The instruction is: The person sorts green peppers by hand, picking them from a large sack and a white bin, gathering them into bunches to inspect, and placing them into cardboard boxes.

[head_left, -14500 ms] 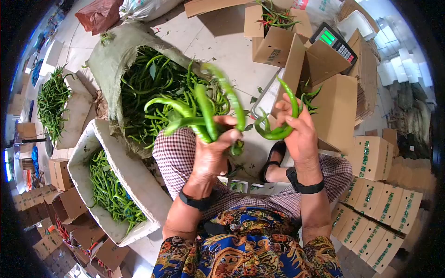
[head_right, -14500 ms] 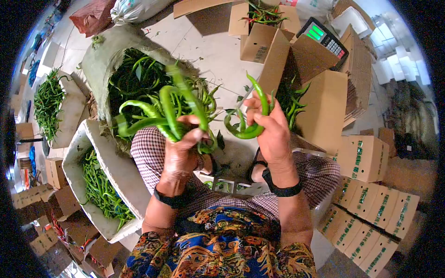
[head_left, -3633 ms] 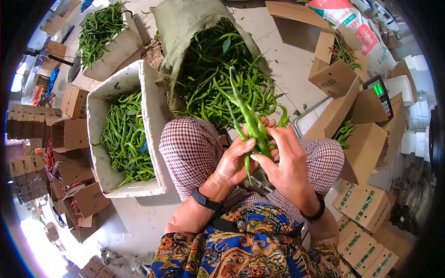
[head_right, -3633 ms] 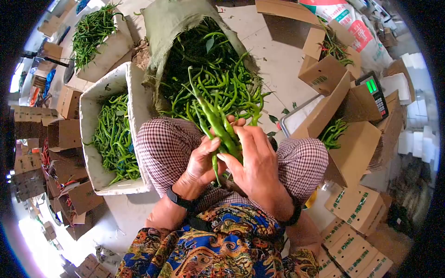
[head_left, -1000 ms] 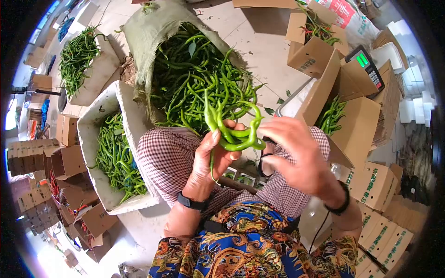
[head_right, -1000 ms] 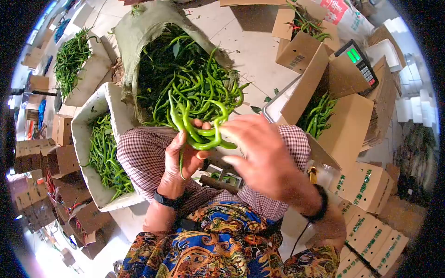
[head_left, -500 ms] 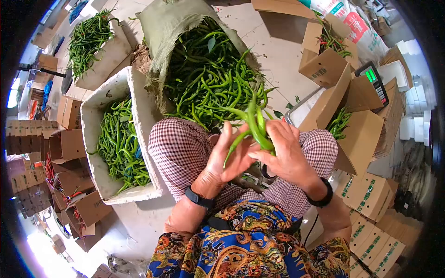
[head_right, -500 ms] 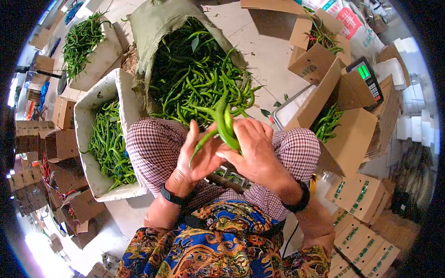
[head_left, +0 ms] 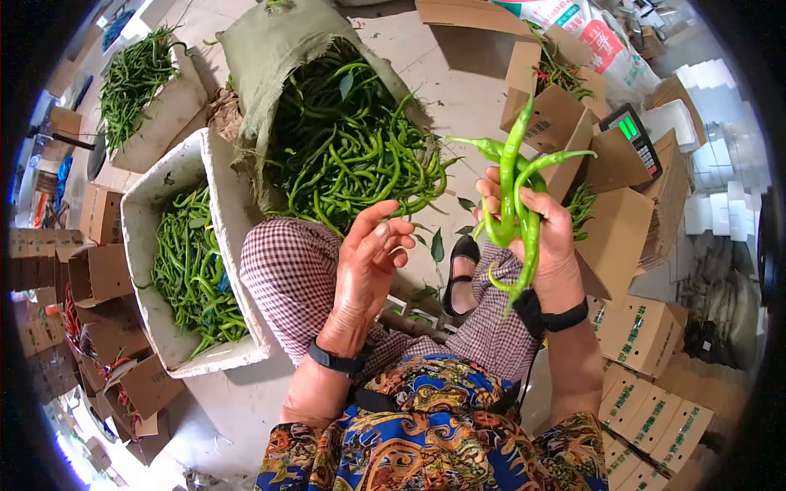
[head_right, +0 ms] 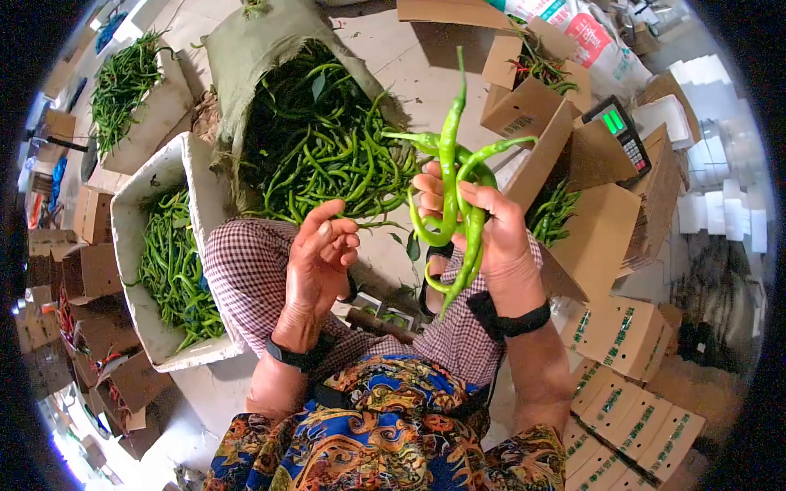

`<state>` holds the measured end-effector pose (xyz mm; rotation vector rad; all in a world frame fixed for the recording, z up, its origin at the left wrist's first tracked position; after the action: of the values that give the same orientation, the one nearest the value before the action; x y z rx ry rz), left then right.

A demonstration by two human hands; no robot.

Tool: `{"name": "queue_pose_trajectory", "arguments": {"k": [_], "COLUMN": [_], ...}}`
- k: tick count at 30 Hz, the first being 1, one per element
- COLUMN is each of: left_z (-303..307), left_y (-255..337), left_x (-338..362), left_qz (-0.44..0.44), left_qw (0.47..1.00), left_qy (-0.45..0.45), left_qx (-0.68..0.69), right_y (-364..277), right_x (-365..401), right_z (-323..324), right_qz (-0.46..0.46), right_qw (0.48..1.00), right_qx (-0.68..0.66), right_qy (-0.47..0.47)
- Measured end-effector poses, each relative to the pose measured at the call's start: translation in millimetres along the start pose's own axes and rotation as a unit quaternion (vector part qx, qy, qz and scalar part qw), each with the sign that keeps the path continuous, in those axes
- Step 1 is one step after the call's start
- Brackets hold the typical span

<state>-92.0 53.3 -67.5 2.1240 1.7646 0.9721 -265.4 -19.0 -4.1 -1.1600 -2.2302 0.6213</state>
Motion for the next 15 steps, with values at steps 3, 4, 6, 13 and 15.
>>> {"name": "queue_pose_trajectory", "arguments": {"k": [3,4,6,13,15], "left_z": [-15,-17,-24,-34,-40], "left_y": [-9,-13,-19,-23,-23], "left_x": [1,1,3,8,10], "left_qz": [0.033,0.040,0.044,0.060,0.048], "left_qw": [0.997,0.996,0.993,0.989,0.979], "left_qy": [-0.045,-0.053,-0.091,-0.123,-0.142], "left_qx": [-0.050,-0.064,-0.068,-0.055,-0.137], "right_y": [5,8,12,24,24], "right_x": [4,5,8,11,12], "right_z": [-11,-15,-9,-3,5], "right_qz": [0.003,-0.003,-0.009,-0.018,0.000], "right_qw": [1.000,0.999,1.000,0.998,0.999], "right_qx": [-0.028,-0.041,-0.023,-0.057,-0.052], "right_qy": [-0.013,-0.021,0.000,-0.012,0.013]}}
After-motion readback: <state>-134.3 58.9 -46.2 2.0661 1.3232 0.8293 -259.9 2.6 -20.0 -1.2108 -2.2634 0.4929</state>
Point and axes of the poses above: each hand's wrist, its own x-axis away from the middle knuckle, its own z-axis out of the back of the hand, y = z × x, the point moved 10 cm from there along -x, towards the middle knuckle, and after that the axes turned 3 degrees about z, right-handed, at the moved point
